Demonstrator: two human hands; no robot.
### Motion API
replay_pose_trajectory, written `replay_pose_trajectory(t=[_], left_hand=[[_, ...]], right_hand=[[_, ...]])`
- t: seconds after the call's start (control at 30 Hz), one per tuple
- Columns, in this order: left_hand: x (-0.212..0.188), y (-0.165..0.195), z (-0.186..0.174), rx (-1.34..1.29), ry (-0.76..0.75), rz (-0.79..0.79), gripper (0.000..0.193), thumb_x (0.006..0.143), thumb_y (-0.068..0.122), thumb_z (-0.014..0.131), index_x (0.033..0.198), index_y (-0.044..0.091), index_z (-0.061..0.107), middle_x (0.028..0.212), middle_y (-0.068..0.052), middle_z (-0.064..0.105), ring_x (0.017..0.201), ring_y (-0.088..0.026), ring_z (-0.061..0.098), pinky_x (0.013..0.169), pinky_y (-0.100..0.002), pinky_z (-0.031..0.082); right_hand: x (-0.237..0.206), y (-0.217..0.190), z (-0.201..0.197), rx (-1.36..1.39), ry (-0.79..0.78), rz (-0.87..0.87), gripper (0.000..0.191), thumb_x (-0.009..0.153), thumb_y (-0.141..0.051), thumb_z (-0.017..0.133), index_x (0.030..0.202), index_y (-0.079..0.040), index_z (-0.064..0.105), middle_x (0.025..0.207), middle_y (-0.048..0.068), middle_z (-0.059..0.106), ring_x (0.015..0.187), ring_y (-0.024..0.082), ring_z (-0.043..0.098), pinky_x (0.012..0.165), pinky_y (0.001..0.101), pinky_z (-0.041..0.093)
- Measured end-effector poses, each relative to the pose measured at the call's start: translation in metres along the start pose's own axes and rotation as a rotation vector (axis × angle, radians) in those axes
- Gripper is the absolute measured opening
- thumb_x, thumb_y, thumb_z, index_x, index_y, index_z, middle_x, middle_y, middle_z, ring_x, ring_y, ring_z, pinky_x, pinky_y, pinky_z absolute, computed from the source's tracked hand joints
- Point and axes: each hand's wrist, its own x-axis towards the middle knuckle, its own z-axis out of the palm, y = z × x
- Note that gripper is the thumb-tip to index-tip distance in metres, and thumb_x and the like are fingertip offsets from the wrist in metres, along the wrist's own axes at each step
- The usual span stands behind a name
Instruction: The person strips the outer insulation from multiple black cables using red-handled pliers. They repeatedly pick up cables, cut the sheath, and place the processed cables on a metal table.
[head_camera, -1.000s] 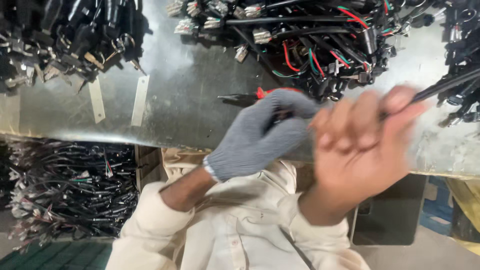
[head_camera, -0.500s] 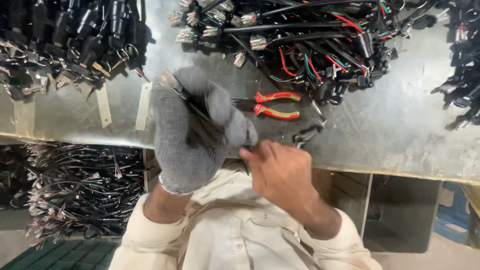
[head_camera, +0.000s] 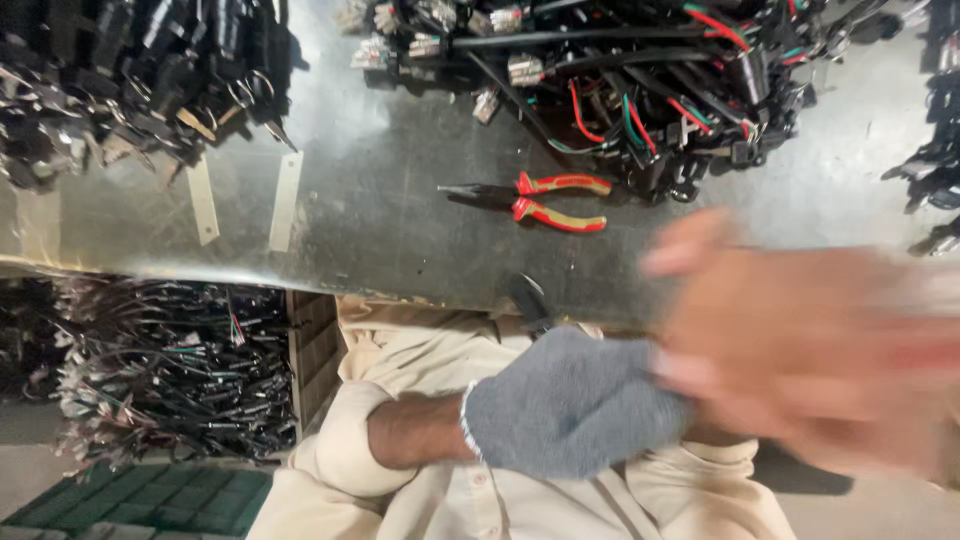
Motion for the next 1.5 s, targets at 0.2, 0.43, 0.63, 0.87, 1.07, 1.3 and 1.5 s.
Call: replay_pose_trajectory(t=[0.2, 0.43, 0.63, 0.87, 1.07, 1.3, 1.5], left_hand=[[0.033, 0.043, -0.005, 0.402, 0.003, 0.064, 0.022, 0.099, 0.024, 0.062, 0.112, 0.007, 0.065, 0.094, -0.010, 0.066, 0.073, -0.033, 0.061, 0.064, -0.043, 0.043], [0.030, 0.057, -0.061, 0.291, 0.362, -0.103, 0.028, 0.097, 0.037, 0.068, 0.102, 0.009, 0.069, 0.090, -0.001, 0.072, 0.080, -0.012, 0.072, 0.073, -0.024, 0.057], [0.012, 0.059, -0.100, -0.328, 0.350, -0.250, 0.040, 0.103, 0.024, 0.064, 0.140, 0.010, 0.062, 0.113, 0.002, 0.066, 0.111, -0.012, 0.057, 0.105, -0.027, 0.048], [0.005, 0.021, -0.077, 0.330, 0.622, 0.147, 0.022, 0.103, 0.008, 0.079, 0.122, 0.008, 0.067, 0.118, -0.005, 0.069, 0.116, -0.017, 0.061, 0.107, -0.031, 0.049], [-0.008, 0.010, -0.075, 0.211, 0.676, 0.045, 0.043, 0.088, 0.006, 0.085, 0.125, 0.002, 0.064, 0.117, -0.006, 0.068, 0.110, -0.014, 0.067, 0.098, -0.031, 0.060], [0.008, 0.031, -0.065, 0.125, 0.721, -0.186, 0.057, 0.087, 0.014, 0.087, 0.136, 0.002, 0.059, 0.112, -0.005, 0.076, 0.104, -0.010, 0.074, 0.093, -0.030, 0.064], [0.007, 0.029, -0.076, 0.694, 0.503, -0.039, 0.058, 0.090, 0.019, 0.088, 0.139, 0.006, 0.060, 0.128, -0.012, 0.071, 0.113, -0.021, 0.073, 0.096, -0.031, 0.060]], right_hand=[[-0.022, 0.033, -0.043, 0.291, 0.184, -0.181, 0.029, 0.110, -0.028, 0.057, 0.121, -0.002, 0.056, 0.121, 0.010, 0.063, 0.109, 0.022, 0.059, 0.098, 0.0357, 0.047], [-0.017, 0.034, -0.028, 0.280, 0.158, -0.091, 0.034, 0.109, -0.032, 0.058, 0.124, -0.003, 0.050, 0.126, 0.008, 0.059, 0.111, 0.017, 0.055, 0.102, 0.0315, 0.044], [-0.064, 0.081, 0.022, 0.044, -0.450, 0.653, 0.039, 0.108, -0.036, 0.059, 0.127, -0.004, 0.045, 0.131, 0.007, 0.056, 0.112, 0.012, 0.051, 0.105, 0.0279, 0.042], [-0.114, 0.118, -0.014, -0.039, -0.409, 0.258, 0.034, 0.110, -0.032, 0.055, 0.122, 0.000, 0.050, 0.143, 0.017, 0.043, 0.132, 0.020, 0.054, 0.111, 0.0311, 0.045], [-0.102, 0.118, -0.012, -0.111, -0.402, 0.331, 0.046, 0.108, -0.032, 0.058, 0.141, -0.001, 0.049, 0.135, 0.013, 0.055, 0.111, 0.017, 0.057, 0.104, 0.0285, 0.047], [-0.106, 0.116, -0.017, -0.247, -0.424, 0.102, 0.042, 0.103, 0.008, 0.056, 0.143, -0.003, 0.049, 0.125, 0.017, 0.063, 0.117, 0.022, 0.059, 0.105, 0.0303, 0.049], [-0.113, 0.107, -0.017, -0.280, -0.408, 0.220, 0.043, 0.100, 0.015, 0.052, 0.140, 0.001, 0.049, 0.126, 0.018, 0.064, 0.103, 0.022, 0.065, 0.095, 0.0271, 0.050]])
